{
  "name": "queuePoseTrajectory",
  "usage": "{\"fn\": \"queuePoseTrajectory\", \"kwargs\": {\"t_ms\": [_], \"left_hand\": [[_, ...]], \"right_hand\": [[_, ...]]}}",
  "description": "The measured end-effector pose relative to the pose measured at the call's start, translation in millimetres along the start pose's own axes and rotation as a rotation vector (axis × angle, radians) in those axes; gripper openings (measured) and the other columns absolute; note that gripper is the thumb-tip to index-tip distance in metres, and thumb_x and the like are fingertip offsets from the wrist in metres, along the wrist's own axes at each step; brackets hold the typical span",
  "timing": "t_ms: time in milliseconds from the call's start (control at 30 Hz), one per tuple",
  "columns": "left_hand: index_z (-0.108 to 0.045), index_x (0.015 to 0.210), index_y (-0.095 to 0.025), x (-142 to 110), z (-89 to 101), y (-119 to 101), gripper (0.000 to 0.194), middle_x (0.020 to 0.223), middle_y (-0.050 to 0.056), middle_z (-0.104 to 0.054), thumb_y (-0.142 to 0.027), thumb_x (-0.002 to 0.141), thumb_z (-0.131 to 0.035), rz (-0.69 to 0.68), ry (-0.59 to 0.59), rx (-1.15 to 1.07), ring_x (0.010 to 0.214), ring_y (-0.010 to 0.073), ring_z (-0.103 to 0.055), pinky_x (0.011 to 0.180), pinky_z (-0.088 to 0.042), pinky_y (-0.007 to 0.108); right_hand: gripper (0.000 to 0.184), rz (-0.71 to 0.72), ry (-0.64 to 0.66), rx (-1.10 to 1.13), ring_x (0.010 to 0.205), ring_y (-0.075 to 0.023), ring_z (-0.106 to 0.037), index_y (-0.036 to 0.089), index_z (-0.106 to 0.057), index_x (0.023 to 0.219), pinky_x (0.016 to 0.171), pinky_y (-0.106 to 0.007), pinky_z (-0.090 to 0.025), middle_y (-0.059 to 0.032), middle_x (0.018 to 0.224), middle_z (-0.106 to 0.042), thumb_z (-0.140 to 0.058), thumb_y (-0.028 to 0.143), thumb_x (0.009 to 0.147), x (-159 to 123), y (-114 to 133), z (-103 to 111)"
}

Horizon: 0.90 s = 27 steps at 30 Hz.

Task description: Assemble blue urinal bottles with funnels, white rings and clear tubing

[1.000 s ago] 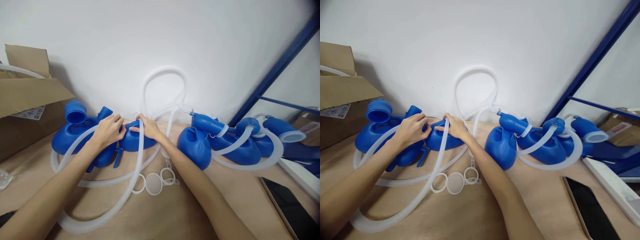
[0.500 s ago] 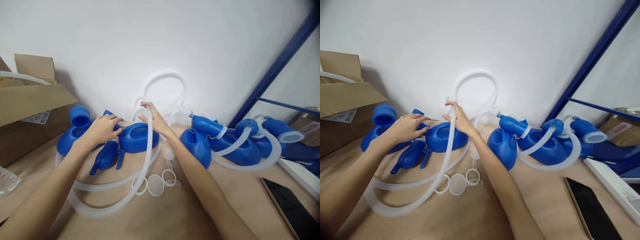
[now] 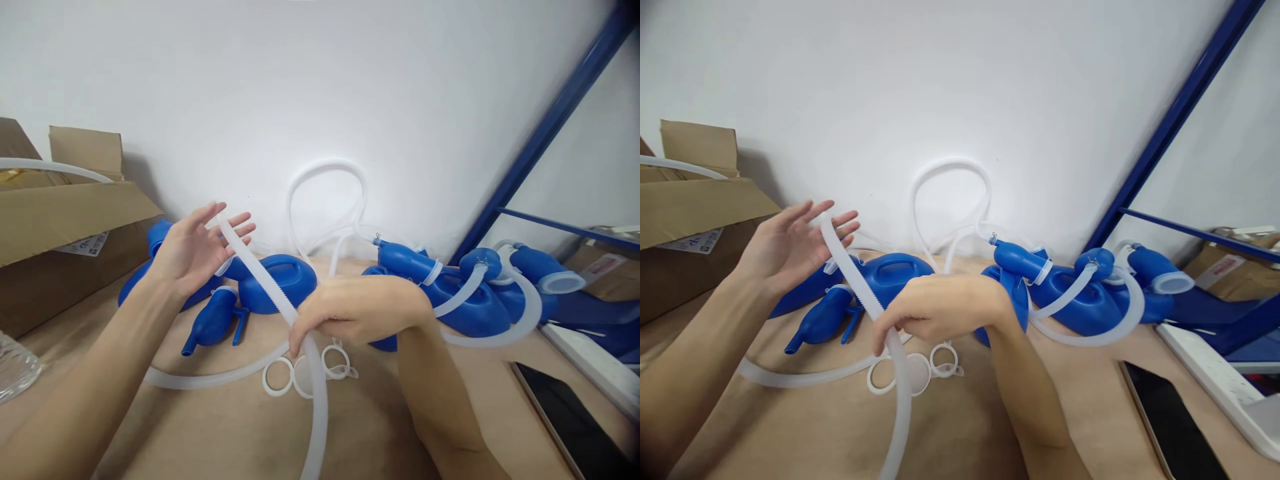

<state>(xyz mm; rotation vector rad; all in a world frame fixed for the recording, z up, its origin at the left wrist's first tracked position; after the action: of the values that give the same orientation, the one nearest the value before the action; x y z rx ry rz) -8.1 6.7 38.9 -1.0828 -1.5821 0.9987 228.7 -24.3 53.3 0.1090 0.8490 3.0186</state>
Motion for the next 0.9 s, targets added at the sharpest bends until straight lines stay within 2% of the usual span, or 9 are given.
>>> {"fn": "queuePoseTrajectory", "kwargs": {"t_ms": [67, 167, 267, 333, 400, 500, 667, 767, 900], "left_hand": [[-0.055, 0.129, -0.025, 0, 7.0, -2, 0.041, 0.115, 0.01, -0.071, -0.03, 0.09, -0.068, -0.022, -0.101, -0.033, 0.093, 0.0202, -0.07, 0.081, -0.058, 0.036], [-0.06, 0.111, -0.026, -4, 6.4, -4, 0.035, 0.093, 0.0, -0.07, -0.023, 0.082, -0.079, -0.099, -0.081, -0.066, 0.075, 0.0123, -0.063, 0.066, -0.054, 0.025], [-0.055, 0.099, -0.025, -16, -9.3, -8, 0.041, 0.084, -0.003, -0.072, -0.024, 0.075, -0.087, -0.211, 0.065, -0.057, 0.066, 0.0111, -0.063, 0.059, -0.053, 0.023], [-0.052, 0.097, -0.024, -29, -28.0, -7, 0.045, 0.086, -0.002, -0.075, -0.025, 0.074, -0.09, -0.247, 0.213, -0.018, 0.061, 0.0116, -0.065, 0.057, -0.056, 0.024], [-0.052, 0.097, -0.024, -46, -51.4, -1, 0.041, 0.09, 0.0, -0.077, -0.026, 0.077, -0.088, -0.207, 0.39, 0.028, 0.064, 0.0149, -0.071, 0.059, -0.059, 0.027], [-0.055, 0.099, -0.023, -73, -85.9, 16, 0.028, 0.089, 0.001, -0.077, -0.028, 0.087, -0.08, -0.084, 0.633, 0.136, 0.08, 0.0189, -0.077, 0.067, -0.06, 0.028], [-0.063, 0.11, -0.023, -106, -117.5, 53, 0.024, 0.1, 0.004, -0.075, -0.039, 0.093, -0.071, 0.006, 0.935, 0.549, 0.084, 0.0169, -0.072, 0.072, -0.057, 0.028], [-0.066, 0.111, -0.025, -113, -121.4, 62, 0.026, 0.109, 0.006, -0.073, -0.043, 0.093, -0.069, -0.025, 1.001, 0.653, 0.089, 0.018, -0.068, 0.071, -0.054, 0.028], [-0.066, 0.108, -0.029, -125, -124.0, 70, 0.021, 0.1, 0.002, -0.076, -0.043, 0.092, -0.066, 0.015, 1.137, 0.725, 0.088, 0.0202, -0.068, 0.068, -0.05, 0.029]], "right_hand": [[0.045, -0.07, -0.039, 0.033, 0.1, -0.0171, -0.078, 0.025, -0.081, 0.103, 0.094, -0.028, -0.059, -0.0009, 0.107, -0.082, -0.045, 0.001, 0.091, -10, -6, 7], [0.034, -0.09, -0.133, 0.148, 0.121, -0.0178, -0.071, 0.027, -0.076, 0.122, 0.104, -0.03, -0.055, -0.0032, 0.129, -0.076, -0.054, 0.015, 0.099, -27, -18, 23], [0.058, -0.079, -0.267, 0.374, 0.129, -0.0207, -0.067, 0.033, -0.043, 0.158, 0.108, -0.04, -0.053, -0.0067, 0.146, -0.066, -0.06, 0.04, 0.103, -34, -40, 33], [0.083, -0.136, -0.353, 0.523, 0.123, -0.0226, -0.07, 0.036, -0.014, 0.167, 0.107, -0.046, -0.055, -0.0093, 0.142, -0.068, -0.06, 0.055, 0.101, -24, -61, 31], [0.092, -0.225, -0.459, 0.66, 0.118, -0.0235, -0.073, 0.035, -0.004, 0.168, 0.102, -0.047, -0.057, -0.0109, 0.136, -0.071, -0.057, 0.065, 0.099, -6, -82, 24], [0.079, -0.249, -0.612, 0.998, 0.109, -0.0243, -0.075, 0.031, -0.013, 0.165, 0.09, -0.046, -0.063, -0.0134, 0.135, -0.07, -0.045, 0.067, 0.103, 26, -103, 11], [0.044, -0.192, -0.614, 1.468, 0.101, -0.0199, -0.075, 0.016, -0.043, 0.139, 0.071, -0.031, -0.065, -0.0139, 0.122, -0.072, -0.041, 0.047, 0.109, 51, -107, 1], [0.035, -0.228, -0.606, 1.412, 0.085, -0.0172, -0.071, 0.017, -0.054, 0.123, 0.059, -0.025, -0.06, -0.0126, 0.114, -0.071, -0.045, 0.047, 0.106, 47, -102, 2], [0.042, -0.208, -0.659, 1.153, 0.077, -0.019, -0.062, 0.021, -0.059, 0.106, 0.055, -0.031, -0.055, -0.0119, 0.116, -0.067, -0.038, 0.058, 0.104, 36, -92, 15]]}}
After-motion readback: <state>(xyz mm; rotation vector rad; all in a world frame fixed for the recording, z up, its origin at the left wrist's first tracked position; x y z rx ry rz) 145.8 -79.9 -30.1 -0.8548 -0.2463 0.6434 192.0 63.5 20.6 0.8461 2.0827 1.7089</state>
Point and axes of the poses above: each hand's wrist, its own x-axis towards the middle knuckle, its own z-axis out of the back of the hand, y = z × x, the point moved 4 cm from there along x, towards the middle knuckle
